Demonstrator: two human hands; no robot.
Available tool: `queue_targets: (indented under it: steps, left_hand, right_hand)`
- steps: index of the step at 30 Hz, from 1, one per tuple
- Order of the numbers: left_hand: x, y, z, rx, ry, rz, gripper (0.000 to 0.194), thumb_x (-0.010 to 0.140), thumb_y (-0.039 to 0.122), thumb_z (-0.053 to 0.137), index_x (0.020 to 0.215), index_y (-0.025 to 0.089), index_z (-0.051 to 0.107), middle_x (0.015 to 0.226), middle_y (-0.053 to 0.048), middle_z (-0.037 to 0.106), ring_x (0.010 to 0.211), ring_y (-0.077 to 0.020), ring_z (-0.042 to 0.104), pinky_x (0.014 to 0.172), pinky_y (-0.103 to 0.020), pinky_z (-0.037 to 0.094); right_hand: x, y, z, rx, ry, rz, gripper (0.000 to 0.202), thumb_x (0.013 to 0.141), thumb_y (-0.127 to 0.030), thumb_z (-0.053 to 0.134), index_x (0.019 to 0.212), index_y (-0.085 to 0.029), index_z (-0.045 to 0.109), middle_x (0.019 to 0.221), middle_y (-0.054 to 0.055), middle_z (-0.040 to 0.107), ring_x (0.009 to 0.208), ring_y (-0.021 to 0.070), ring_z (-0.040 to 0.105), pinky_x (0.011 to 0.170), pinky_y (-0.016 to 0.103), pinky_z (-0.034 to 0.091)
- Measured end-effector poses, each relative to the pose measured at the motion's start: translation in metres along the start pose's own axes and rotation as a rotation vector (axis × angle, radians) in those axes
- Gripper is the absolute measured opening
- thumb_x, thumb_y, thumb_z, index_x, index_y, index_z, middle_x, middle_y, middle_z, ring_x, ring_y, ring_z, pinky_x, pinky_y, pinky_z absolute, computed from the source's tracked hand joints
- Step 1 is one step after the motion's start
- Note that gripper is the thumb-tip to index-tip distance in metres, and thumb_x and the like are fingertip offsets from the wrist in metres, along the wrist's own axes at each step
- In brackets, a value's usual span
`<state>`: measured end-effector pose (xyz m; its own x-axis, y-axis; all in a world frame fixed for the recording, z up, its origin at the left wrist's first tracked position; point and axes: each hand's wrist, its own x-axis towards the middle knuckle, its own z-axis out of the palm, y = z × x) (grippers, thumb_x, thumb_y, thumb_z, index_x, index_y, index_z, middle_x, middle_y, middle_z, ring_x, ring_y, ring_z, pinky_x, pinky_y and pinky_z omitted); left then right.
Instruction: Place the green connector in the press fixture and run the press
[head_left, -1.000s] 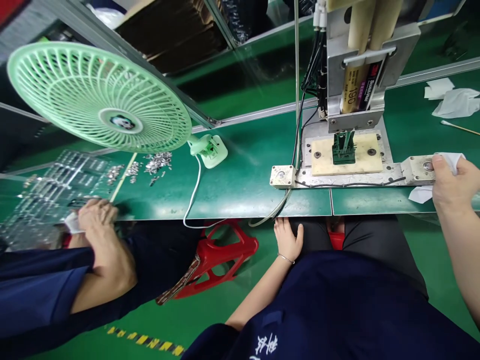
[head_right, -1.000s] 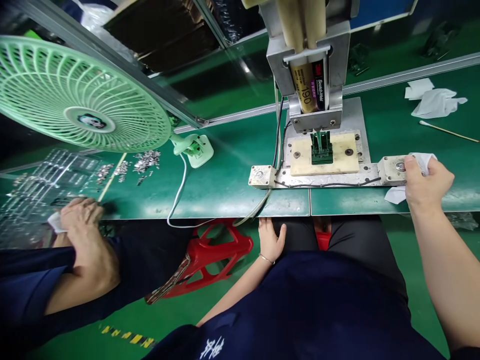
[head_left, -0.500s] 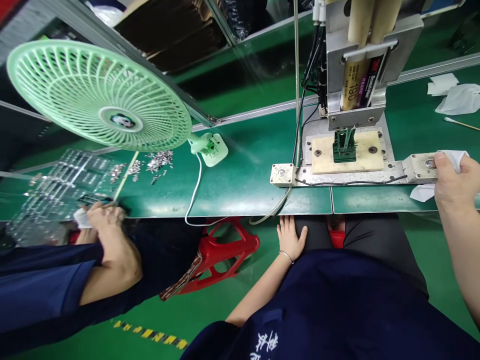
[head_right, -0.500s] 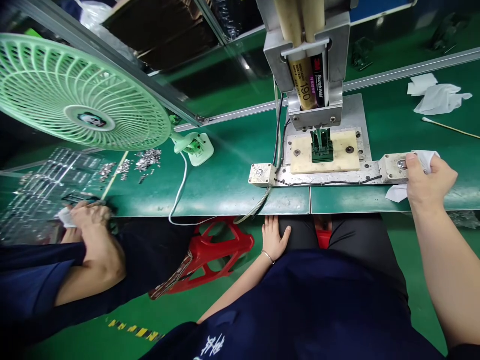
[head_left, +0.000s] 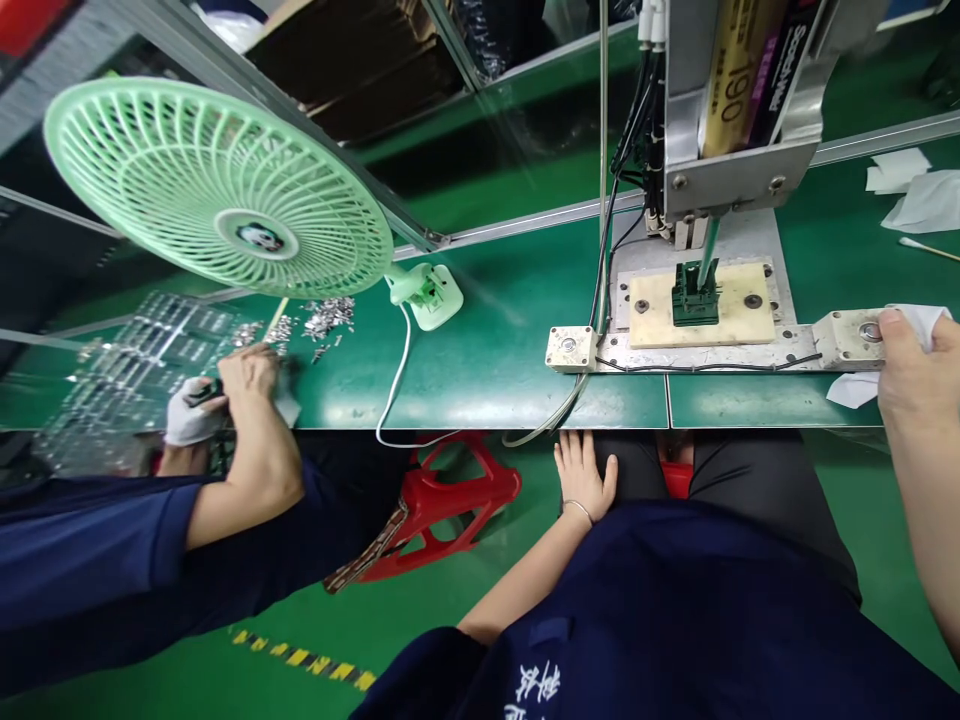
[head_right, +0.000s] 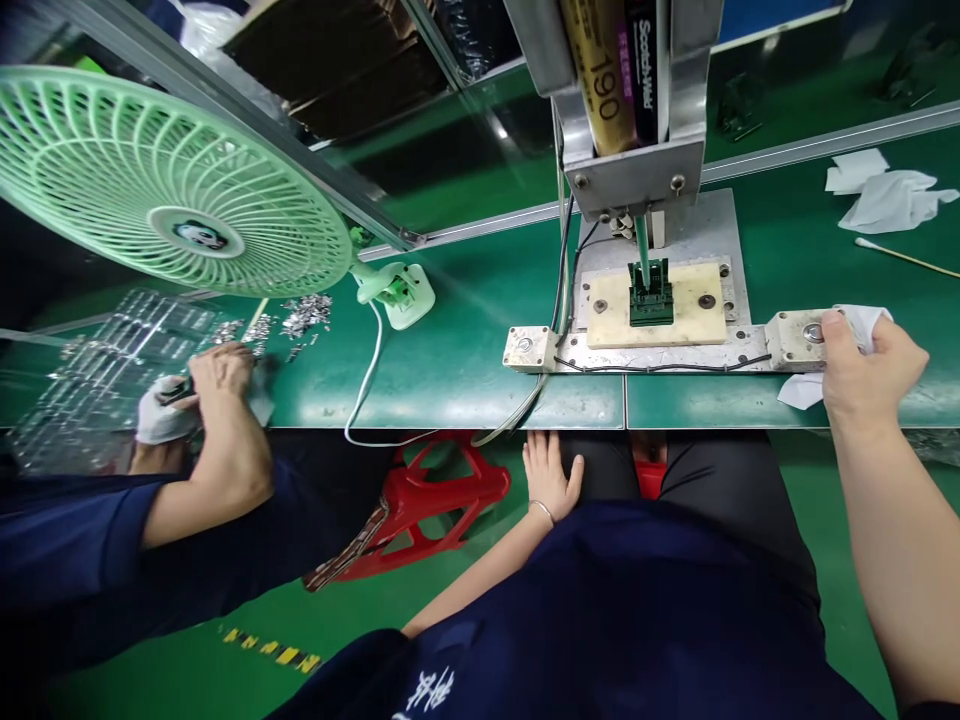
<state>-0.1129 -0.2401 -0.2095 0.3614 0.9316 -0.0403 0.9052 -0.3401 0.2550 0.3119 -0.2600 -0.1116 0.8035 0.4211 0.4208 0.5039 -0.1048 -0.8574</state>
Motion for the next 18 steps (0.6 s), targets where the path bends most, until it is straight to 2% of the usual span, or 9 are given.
queue_targets:
  steps: [2,4,7,8,10,12,14,16,18]
  left_hand:
    - [0.002,0.002,-0.005,-0.002,-0.071,0.045,0.069,0.089,0.045,0.05,0.146,0.011,0.032,0.153,-0.019,0.026,0.144,-0.0373,0.015,0.114,-0.059,0.023]
    - [0.003,0.007,-0.02,-0.018,-0.127,0.091,0.066,0.086,0.045,0.054,0.141,0.012,0.041,0.148,-0.018,0.037,0.141,-0.0377,0.025,0.112,-0.057,0.029]
    - [0.008,0.028,-0.063,-0.185,-0.088,0.266,0.031,0.09,0.034,0.053,0.112,0.016,0.065,0.12,-0.012,0.064,0.116,-0.027,0.058,0.104,-0.044,0.045]
    - [0.012,0.039,-0.081,-0.286,-0.049,0.362,0.021,0.091,0.029,0.052,0.101,0.019,0.067,0.108,-0.009,0.069,0.102,-0.0211,0.065,0.098,-0.037,0.05]
    - [0.029,0.062,-0.115,-0.482,0.087,0.524,0.012,0.089,0.022,0.056,0.097,0.02,0.065,0.097,-0.005,0.07,0.089,-0.0151,0.066,0.086,-0.028,0.054]
    - [0.06,0.084,-0.141,-0.561,0.281,0.571,0.021,0.086,0.022,0.062,0.107,0.019,0.061,0.101,-0.006,0.068,0.097,-0.0165,0.064,0.088,-0.029,0.053]
    - [0.102,0.103,-0.154,-0.597,0.337,0.54,0.043,0.084,0.032,0.068,0.121,0.017,0.053,0.118,-0.012,0.062,0.114,-0.0215,0.057,0.093,-0.034,0.052]
    - [0.147,0.116,-0.155,-0.662,0.231,0.522,0.072,0.077,0.044,0.074,0.135,0.017,0.041,0.135,-0.017,0.049,0.128,-0.0271,0.046,0.097,-0.038,0.05]
    - [0.186,0.124,-0.15,-0.728,0.063,0.516,0.094,0.069,0.051,0.079,0.142,0.018,0.03,0.144,-0.018,0.04,0.136,-0.0316,0.037,0.102,-0.043,0.046]
  right_hand:
    - [0.0,0.0,0.0,0.001,0.002,0.002,0.024,0.072,-0.036,0.069,0.071,-0.012,0.066,0.058,-0.002,0.045,0.056,0.0129,0.041,0.05,0.025,0.031]
    - [0.0,0.0,0.001,0.003,-0.001,0.017,0.025,0.072,-0.037,0.069,0.071,-0.012,0.064,0.059,-0.002,0.044,0.056,0.0131,0.041,0.05,0.025,0.03]
    - [0.0,-0.001,0.001,0.007,-0.014,0.046,0.028,0.071,-0.04,0.07,0.07,-0.013,0.063,0.059,-0.002,0.044,0.057,0.0139,0.041,0.05,0.026,0.031]
    - [0.0,-0.001,0.001,0.012,-0.018,0.053,0.028,0.071,-0.04,0.07,0.07,-0.013,0.062,0.06,-0.001,0.044,0.057,0.014,0.041,0.05,0.026,0.031]
    - [0.0,-0.002,0.001,0.016,-0.016,0.053,0.028,0.071,-0.04,0.07,0.07,-0.013,0.063,0.059,-0.001,0.044,0.056,0.0139,0.041,0.05,0.026,0.032]
    - [0.0,-0.003,0.001,0.013,-0.017,0.057,0.028,0.071,-0.041,0.069,0.071,-0.013,0.063,0.059,-0.001,0.044,0.056,0.014,0.041,0.05,0.027,0.032]
    - [-0.001,-0.002,0.001,-0.001,-0.019,0.062,0.028,0.071,-0.041,0.07,0.072,-0.013,0.064,0.06,-0.001,0.045,0.057,0.0142,0.042,0.05,0.027,0.033]
    - [-0.002,-0.001,0.001,-0.008,-0.018,0.07,0.029,0.071,-0.041,0.071,0.072,-0.013,0.065,0.06,-0.001,0.045,0.057,0.0142,0.042,0.05,0.027,0.033]
    - [-0.003,0.001,0.001,-0.008,-0.014,0.077,0.028,0.072,-0.041,0.071,0.074,-0.013,0.066,0.06,-0.001,0.046,0.058,0.0145,0.044,0.051,0.027,0.033]
